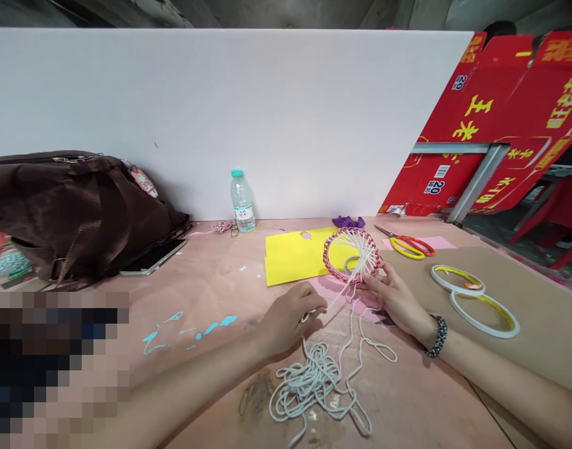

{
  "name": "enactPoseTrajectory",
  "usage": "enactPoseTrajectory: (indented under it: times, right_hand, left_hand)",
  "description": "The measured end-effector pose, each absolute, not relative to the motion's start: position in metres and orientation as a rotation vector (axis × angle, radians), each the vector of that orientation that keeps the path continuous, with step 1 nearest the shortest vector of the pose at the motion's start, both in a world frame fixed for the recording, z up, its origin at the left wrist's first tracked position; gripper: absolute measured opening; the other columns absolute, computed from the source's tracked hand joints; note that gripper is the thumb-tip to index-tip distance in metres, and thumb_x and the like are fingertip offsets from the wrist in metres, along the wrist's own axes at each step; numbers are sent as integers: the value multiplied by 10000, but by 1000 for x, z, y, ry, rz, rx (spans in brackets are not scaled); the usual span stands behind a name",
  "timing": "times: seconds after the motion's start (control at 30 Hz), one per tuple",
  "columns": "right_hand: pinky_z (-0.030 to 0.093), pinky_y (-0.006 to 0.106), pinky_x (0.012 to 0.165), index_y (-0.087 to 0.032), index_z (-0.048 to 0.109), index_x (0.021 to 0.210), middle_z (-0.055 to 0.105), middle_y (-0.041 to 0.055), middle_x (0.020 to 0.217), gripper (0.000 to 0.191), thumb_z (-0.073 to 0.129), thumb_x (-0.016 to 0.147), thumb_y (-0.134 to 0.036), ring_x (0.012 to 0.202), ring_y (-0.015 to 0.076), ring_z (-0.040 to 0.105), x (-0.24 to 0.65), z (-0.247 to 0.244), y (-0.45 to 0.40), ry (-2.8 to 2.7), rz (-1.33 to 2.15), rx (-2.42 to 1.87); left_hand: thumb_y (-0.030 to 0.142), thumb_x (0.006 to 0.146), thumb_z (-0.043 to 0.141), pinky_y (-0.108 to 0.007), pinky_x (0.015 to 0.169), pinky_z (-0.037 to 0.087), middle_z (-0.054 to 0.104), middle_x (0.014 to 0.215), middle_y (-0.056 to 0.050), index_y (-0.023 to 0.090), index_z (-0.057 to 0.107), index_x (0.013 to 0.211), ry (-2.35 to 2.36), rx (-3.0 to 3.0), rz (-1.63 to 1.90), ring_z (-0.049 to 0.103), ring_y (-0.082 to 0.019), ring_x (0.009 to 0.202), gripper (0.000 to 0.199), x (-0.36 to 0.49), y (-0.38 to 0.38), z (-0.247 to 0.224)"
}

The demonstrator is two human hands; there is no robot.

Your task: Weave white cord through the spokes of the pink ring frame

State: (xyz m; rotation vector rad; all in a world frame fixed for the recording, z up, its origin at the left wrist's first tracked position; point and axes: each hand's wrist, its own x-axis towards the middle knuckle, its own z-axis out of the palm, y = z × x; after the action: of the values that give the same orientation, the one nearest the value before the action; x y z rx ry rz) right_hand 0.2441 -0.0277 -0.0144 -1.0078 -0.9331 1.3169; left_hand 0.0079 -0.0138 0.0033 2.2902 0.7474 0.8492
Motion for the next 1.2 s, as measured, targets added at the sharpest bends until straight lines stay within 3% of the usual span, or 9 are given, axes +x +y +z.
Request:
enactPoseTrajectory:
  times: [0.1,0.17,0.3,0.4,0.57,0.73,0.87,1.07,1.2]
  right_hand:
    - [542,284,671,-248,396,1045,684,33,890,569,786,670,-422,775,194,687,244,-13,-28,-944,1330,-1007]
    - [540,291,693,-248,402,1055,683,32,902,567,780,672,-426,778,189,684,245,-14,-27,-951,1332,-1012]
    - [527,271,649,-259,400,1070,666,0,846,570,778,672,-412,768,185,676,245,-15,-28,-1011,1297,-1007]
    - [513,255,641,-259,401,1084,657,-7,856,511,741,727,-395,759,165,663,243,-17,-29,-1130,1290,-977]
    - [477,228,583,-245,426,1043,621,-32,761,419,705,767,-391,658,128,607,241,-21,-31,-1262,1203,-985]
    - [474,284,735,-217,563,959,627,44,963,326,718,739,-402,854,178,595,245,-23,-28,-1387,930,-1085]
    - [419,275,604,-195,619,823,601,28,799,343,775,642,-440,673,158,522,246,-20,-28,-1348,750,-1236]
    - [370,247,547,-189,601,799,558,-9,701,366,785,627,-454,608,124,480,244,-16,-28,-1280,927,-1166]
    - [376,253,556,-186,600,795,571,-1,711,399,785,609,-486,623,132,492,244,-15,-29,-1270,916,-1177]
  left_hand:
    - [238,784,614,-388,1032,312,619,1183,-105,227,677,818,496,2337,890,487,-269,1180,72,6,-23,6]
    - [241,834,544,-390,1046,302,671,1038,-97,229,664,818,420,2268,807,553,-239,1087,121,5,-28,6]
    - [329,830,553,-282,759,450,598,675,-3,211,613,845,690,2001,830,527,-139,635,133,4,-27,-2]
    - [343,778,626,-213,575,382,536,623,48,222,585,983,919,1887,933,434,-110,536,242,5,-20,-3]
    - [304,797,598,-218,627,381,645,726,-17,220,695,914,883,1997,978,531,-148,646,175,10,-15,5]
    - [283,802,580,-230,623,377,691,793,-36,222,720,863,876,2157,865,556,-159,667,165,11,-13,0]
    - [304,811,585,-233,628,372,644,692,-36,219,714,769,852,2262,810,524,-149,627,160,10,-14,-2]
    - [171,749,646,-388,1040,307,639,1139,-106,238,701,773,570,2171,960,494,-249,1178,90,8,-27,13]
    - [145,744,639,-416,1109,214,655,1115,-121,218,675,729,391,2055,788,438,-260,1266,82,5,-32,20]
